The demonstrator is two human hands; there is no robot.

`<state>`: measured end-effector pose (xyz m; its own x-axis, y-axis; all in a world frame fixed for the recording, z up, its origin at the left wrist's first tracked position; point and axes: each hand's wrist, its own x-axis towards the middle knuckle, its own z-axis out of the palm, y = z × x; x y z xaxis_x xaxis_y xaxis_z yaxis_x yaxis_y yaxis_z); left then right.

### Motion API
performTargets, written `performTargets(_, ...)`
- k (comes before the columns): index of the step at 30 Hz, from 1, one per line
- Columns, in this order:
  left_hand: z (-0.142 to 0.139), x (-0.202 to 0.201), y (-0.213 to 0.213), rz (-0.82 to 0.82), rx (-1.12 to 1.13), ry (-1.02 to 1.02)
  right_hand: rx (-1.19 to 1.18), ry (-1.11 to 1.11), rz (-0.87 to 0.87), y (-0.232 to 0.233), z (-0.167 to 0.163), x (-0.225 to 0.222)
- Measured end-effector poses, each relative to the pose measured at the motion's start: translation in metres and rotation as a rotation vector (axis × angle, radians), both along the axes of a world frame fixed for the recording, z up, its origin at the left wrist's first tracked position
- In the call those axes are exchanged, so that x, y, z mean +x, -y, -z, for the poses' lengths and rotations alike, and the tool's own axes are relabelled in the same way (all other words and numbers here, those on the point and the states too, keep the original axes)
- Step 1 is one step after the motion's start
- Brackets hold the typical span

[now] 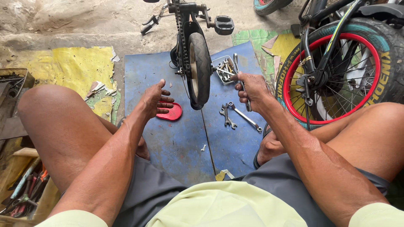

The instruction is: The person is repairing a bicycle by adjusting the chain and wheel using wrenches. They tighten bolts on the rear wheel hub and rotate the wheel to check alignment.

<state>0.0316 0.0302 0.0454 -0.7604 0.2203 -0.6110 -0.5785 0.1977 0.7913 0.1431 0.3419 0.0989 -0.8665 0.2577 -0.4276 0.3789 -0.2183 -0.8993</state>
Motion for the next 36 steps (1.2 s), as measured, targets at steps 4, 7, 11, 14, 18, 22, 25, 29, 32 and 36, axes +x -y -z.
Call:
performTargets(4,-0.001,0.009,0.004,-0.016,-0.022,0.005,-0.012,-0.027,-0.004,-0.001,-0.001,0.003)
performTargets(7,-0.005,0.013,0.005,0.038,-0.073,0.065,-0.013,-0.021,0.003,0.000,-0.002,0.006)
performTargets(11,-0.018,0.008,0.004,0.030,-0.081,0.051,-0.002,-0.047,-0.011,0.005,-0.005,0.004)
performTargets(14,-0.022,0.001,-0.002,-0.065,0.000,-0.004,0.004,-0.034,0.032,0.009,-0.001,0.000)
performTargets(18,-0.005,-0.003,-0.023,-0.094,0.111,-0.093,0.033,-0.044,0.010,0.008,0.025,-0.003)
performTargets(22,0.026,-0.004,-0.052,-0.187,0.184,-0.135,0.158,-0.069,-0.019,0.008,0.063,-0.006)
performTargets(25,0.046,-0.008,-0.068,-0.220,0.186,-0.176,0.184,-0.044,0.004,0.010,0.088,-0.006)
performTargets(29,0.062,-0.005,-0.083,-0.242,0.248,-0.164,0.209,0.025,-0.003,0.018,0.112,-0.016)
performTargets(32,0.070,0.006,-0.102,-0.333,0.242,-0.233,0.180,0.029,0.004,0.026,0.125,-0.029)
performTargets(36,0.074,0.025,-0.131,-0.529,0.164,-0.462,0.104,0.042,0.028,0.029,0.135,-0.040)
